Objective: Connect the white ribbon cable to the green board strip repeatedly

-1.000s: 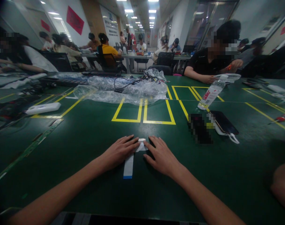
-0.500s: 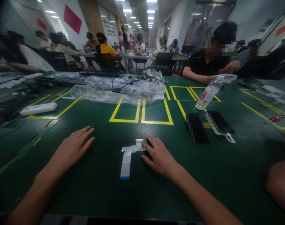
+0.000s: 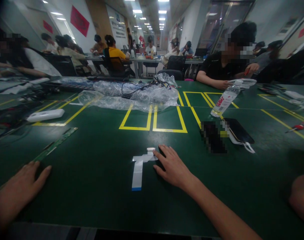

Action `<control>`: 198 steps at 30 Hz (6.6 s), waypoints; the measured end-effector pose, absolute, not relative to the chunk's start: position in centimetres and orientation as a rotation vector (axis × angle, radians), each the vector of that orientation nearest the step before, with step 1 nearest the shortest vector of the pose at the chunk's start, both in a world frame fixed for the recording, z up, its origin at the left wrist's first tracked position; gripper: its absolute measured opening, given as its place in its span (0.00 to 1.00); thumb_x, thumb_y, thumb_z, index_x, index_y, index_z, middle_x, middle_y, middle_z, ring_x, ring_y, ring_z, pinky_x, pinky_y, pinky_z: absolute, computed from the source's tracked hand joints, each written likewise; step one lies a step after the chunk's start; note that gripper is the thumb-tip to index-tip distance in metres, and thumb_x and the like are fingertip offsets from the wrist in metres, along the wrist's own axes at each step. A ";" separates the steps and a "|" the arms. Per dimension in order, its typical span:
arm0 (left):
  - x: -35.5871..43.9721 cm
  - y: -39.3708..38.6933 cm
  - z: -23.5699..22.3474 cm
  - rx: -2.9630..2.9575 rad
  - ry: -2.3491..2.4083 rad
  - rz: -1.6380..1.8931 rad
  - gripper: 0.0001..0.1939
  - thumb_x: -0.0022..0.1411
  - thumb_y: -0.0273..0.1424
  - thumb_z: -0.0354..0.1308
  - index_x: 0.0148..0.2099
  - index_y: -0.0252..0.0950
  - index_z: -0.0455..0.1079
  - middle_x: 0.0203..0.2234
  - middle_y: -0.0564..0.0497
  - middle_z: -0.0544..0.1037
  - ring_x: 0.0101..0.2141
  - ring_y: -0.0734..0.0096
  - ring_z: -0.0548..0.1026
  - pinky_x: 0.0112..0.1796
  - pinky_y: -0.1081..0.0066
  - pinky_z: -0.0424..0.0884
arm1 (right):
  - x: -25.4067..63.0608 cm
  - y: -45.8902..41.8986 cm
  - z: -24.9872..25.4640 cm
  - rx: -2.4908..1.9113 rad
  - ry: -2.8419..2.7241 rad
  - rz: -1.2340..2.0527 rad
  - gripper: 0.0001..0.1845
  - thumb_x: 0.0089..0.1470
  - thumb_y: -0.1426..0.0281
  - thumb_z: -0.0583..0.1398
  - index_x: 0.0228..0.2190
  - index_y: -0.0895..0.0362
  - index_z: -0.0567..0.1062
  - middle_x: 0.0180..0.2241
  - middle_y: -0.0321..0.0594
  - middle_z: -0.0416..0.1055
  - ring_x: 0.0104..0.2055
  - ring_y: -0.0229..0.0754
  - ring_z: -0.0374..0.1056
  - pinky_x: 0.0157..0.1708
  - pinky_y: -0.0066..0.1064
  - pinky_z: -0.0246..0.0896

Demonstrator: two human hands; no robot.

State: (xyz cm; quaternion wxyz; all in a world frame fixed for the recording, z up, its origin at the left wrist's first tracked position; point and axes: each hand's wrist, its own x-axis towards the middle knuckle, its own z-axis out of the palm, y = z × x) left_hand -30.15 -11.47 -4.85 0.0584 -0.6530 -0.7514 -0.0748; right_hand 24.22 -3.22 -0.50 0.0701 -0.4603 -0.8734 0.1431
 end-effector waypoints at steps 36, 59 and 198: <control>-5.0 -0.5 0.1 -3.112 -1.394 -0.176 0.31 0.74 0.48 0.43 0.71 0.40 0.54 0.70 0.44 0.55 0.69 0.58 0.52 0.65 0.52 0.53 | 24.5 -2.9 1.0 -1.264 -2.677 0.494 0.30 0.62 0.57 0.57 0.63 0.51 0.66 0.68 0.43 0.55 0.71 0.54 0.45 0.68 0.57 0.38; -3.6 -1.3 -0.9 -3.061 -1.296 -0.206 0.31 0.72 0.48 0.47 0.72 0.47 0.53 0.70 0.42 0.54 0.68 0.48 0.53 0.64 0.46 0.56 | 24.4 -2.6 0.1 -1.312 -2.640 0.355 0.30 0.62 0.58 0.58 0.64 0.49 0.65 0.69 0.48 0.54 0.70 0.58 0.48 0.67 0.58 0.43; -29.7 -6.8 -2.2 -1.509 -2.869 0.033 0.39 0.69 0.56 0.28 0.74 0.45 0.44 0.69 0.29 0.50 0.66 0.19 0.48 0.52 0.23 0.51 | 25.0 -2.7 -0.8 -1.259 -2.511 0.445 0.25 0.64 0.64 0.57 0.61 0.52 0.69 0.67 0.49 0.58 0.68 0.56 0.53 0.64 0.56 0.54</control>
